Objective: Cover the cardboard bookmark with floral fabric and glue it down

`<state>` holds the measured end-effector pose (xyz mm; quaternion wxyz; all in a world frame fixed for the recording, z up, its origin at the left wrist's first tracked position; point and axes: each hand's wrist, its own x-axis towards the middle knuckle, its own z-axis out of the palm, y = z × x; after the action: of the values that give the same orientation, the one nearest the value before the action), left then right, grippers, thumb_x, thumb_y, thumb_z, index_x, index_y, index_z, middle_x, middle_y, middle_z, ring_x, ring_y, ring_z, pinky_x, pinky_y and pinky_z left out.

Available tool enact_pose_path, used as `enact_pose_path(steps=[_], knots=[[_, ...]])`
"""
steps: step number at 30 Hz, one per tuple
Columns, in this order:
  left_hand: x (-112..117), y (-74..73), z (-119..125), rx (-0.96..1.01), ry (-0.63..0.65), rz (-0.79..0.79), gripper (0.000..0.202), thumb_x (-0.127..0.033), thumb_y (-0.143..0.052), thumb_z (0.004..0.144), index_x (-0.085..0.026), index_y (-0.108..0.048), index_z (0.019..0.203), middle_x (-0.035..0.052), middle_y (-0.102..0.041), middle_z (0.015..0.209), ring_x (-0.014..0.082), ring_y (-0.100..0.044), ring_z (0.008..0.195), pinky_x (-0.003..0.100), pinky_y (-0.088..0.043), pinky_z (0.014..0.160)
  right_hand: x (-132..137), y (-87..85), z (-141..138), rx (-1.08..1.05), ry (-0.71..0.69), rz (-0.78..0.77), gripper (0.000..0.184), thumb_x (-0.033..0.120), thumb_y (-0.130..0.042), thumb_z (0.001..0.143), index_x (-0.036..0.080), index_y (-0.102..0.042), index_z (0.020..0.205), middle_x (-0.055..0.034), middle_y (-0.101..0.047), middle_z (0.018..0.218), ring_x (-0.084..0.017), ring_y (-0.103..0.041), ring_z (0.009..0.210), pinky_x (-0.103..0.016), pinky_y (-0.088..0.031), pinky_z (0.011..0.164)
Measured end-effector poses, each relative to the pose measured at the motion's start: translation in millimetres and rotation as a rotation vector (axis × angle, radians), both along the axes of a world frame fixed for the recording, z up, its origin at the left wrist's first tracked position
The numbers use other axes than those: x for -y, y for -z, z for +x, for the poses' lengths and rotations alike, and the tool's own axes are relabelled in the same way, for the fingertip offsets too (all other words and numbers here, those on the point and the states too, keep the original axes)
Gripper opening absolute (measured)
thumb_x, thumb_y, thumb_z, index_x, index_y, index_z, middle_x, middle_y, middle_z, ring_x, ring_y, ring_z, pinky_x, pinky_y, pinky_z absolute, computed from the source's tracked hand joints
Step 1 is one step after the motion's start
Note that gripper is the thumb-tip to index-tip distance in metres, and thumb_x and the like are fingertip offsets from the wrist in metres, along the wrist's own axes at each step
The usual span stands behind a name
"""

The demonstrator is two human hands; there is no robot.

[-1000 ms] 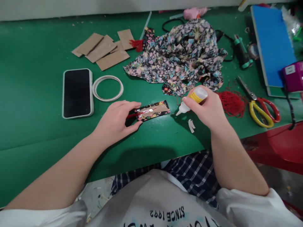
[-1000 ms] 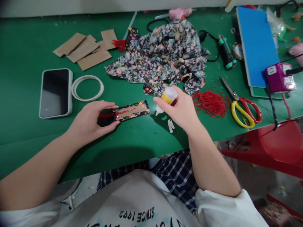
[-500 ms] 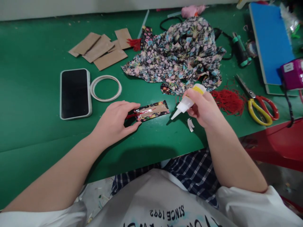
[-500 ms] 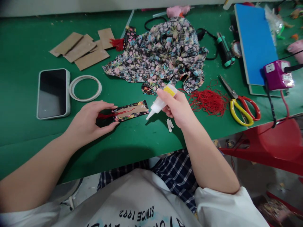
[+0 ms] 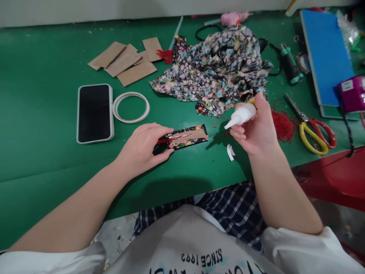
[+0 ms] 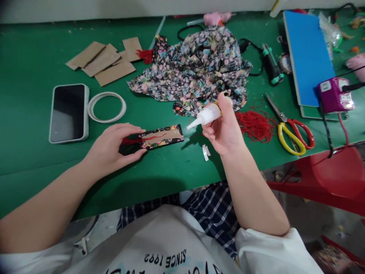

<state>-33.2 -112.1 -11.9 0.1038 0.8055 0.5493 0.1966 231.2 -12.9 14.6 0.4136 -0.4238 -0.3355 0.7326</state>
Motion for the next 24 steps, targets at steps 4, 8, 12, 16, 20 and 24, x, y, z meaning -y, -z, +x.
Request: enact_pose_path(steps=[4,8,12,16,20,24], knots=[[1,-2.2,2,0.025,-0.004,0.022,0.040,-0.036,-0.060,0.078,-0.018,-0.055,0.114,0.0075,-0.065,0.106,0.0248,-0.058,0.104,0.041,-0.046,0.093,1,-0.9,-1,-0.001,0.001,0.020,0.036,0.059,-0.056,0.074,0.024,-0.054,0.067,0.0043,-0.045,0.046,-0.006,-0.029,0.035,-0.025,-0.010,0.032],[1,-2.8,3,0.049,0.035,0.028,0.039,-0.036,-0.061,0.077,-0.018,-0.056,0.111,0.0069,-0.065,0.106,0.0242,-0.058,0.104,0.042,-0.045,0.097,0,-3.1,-2,0.021,0.047,0.073,0.038,0.061,-0.056,0.073,0.024,-0.053,0.067,0.0043,-0.044,0.047,-0.006,-0.029,0.034,-0.025,-0.010,0.032],[2,-1.0,3,0.052,0.055,0.042,0.038,-0.034,-0.061,0.077,-0.019,-0.056,0.112,0.0067,-0.065,0.107,0.0239,-0.058,0.104,0.043,-0.045,0.096,2,-8.6,-1,0.059,0.081,0.117,0.040,0.063,-0.052,0.073,0.024,-0.052,0.069,0.0049,-0.043,0.049,-0.006,-0.027,0.035,-0.025,-0.013,0.032],[2,-0.2,3,0.046,0.064,0.032,0.039,-0.034,-0.061,0.077,-0.020,-0.055,0.113,0.0067,-0.065,0.107,0.0242,-0.058,0.105,0.045,-0.044,0.096,6,-15.4,-2,0.141,0.072,0.145,0.042,0.066,-0.050,0.071,0.024,-0.051,0.069,0.0041,-0.044,0.051,-0.007,-0.027,0.037,-0.025,-0.016,0.033],[2,0.2,3,0.065,0.117,0.050,0.038,-0.032,-0.062,0.076,-0.020,-0.054,0.111,0.0062,-0.066,0.108,0.0224,-0.059,0.104,0.043,-0.044,0.097,7,-19.8,-3,0.178,0.101,0.189,0.043,0.068,-0.050,0.071,0.025,-0.049,0.068,0.0033,-0.043,0.050,-0.008,-0.028,0.038,-0.026,-0.018,0.033],[2,-0.1,4,0.095,0.176,0.093,0.035,-0.029,-0.064,0.076,-0.020,-0.052,0.108,0.0065,-0.066,0.109,0.0214,-0.060,0.104,0.042,-0.045,0.097,7,-16.6,-5,0.225,0.162,0.299,0.038,0.062,-0.055,0.073,0.024,-0.049,0.069,0.0042,-0.042,0.051,-0.008,-0.033,0.037,-0.025,-0.018,0.032]])
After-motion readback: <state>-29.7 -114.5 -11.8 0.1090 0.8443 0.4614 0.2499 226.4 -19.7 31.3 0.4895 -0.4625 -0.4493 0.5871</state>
